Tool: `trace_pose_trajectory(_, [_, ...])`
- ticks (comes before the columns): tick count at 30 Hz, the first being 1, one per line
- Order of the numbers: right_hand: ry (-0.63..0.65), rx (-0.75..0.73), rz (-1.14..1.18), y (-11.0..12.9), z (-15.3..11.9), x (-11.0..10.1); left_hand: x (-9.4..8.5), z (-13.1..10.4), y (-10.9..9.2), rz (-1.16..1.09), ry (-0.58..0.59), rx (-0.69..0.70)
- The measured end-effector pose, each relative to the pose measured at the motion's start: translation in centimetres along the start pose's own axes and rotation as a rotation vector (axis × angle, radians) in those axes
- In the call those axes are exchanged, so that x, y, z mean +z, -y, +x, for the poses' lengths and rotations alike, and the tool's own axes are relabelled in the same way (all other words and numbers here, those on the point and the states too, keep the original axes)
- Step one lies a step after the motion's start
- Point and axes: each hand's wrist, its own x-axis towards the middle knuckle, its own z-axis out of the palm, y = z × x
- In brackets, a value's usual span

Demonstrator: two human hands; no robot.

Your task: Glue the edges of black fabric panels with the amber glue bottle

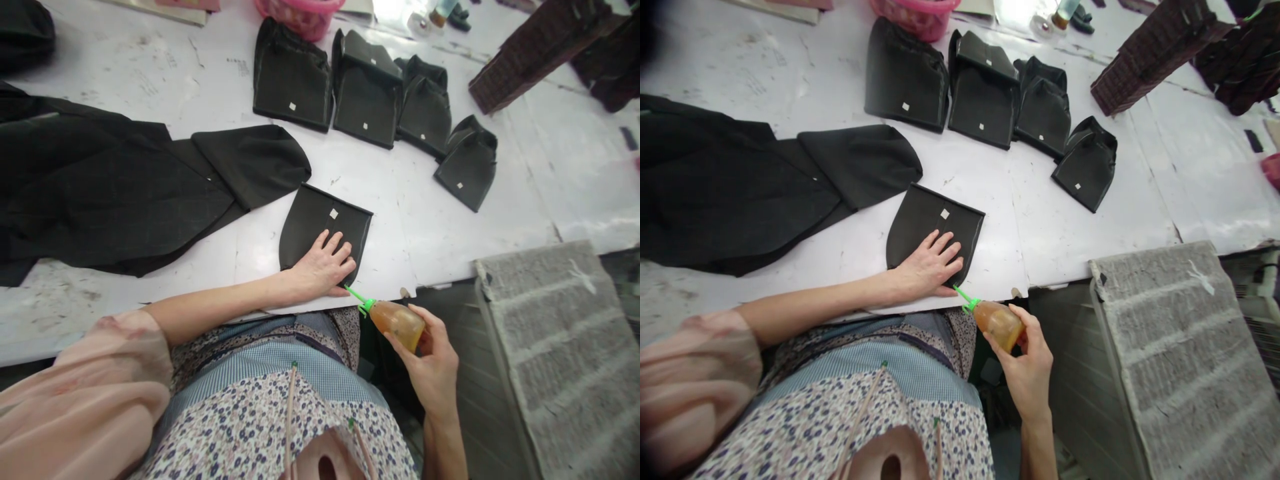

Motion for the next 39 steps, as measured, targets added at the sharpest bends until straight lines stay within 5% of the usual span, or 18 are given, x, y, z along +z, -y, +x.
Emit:
trace_pose_trajectory(8, [-0.014,0.011,0.064,-0.5,0.1,0.7,-0.8,-0.3,1.3,-0.024,0.093,0.063])
trace_pose_trajectory(14, [0.008,0.001,0.079,-0.9,0.4,1.0,-0.7,-0.5,2.2,-0.065,0.042,0.09])
trace_pose_trajectory(30, [0.013,0.006,0.048,-1.1,0.2,0.1,-0.7,0.1,2.2,-0.059,0.095,0.047])
trace_pose_trajectory(39, [-0.146,0.027,0.116,-1.3,-0.8,0.9,-0.2,1.4,1.6,-0.005,0.045,-0.021])
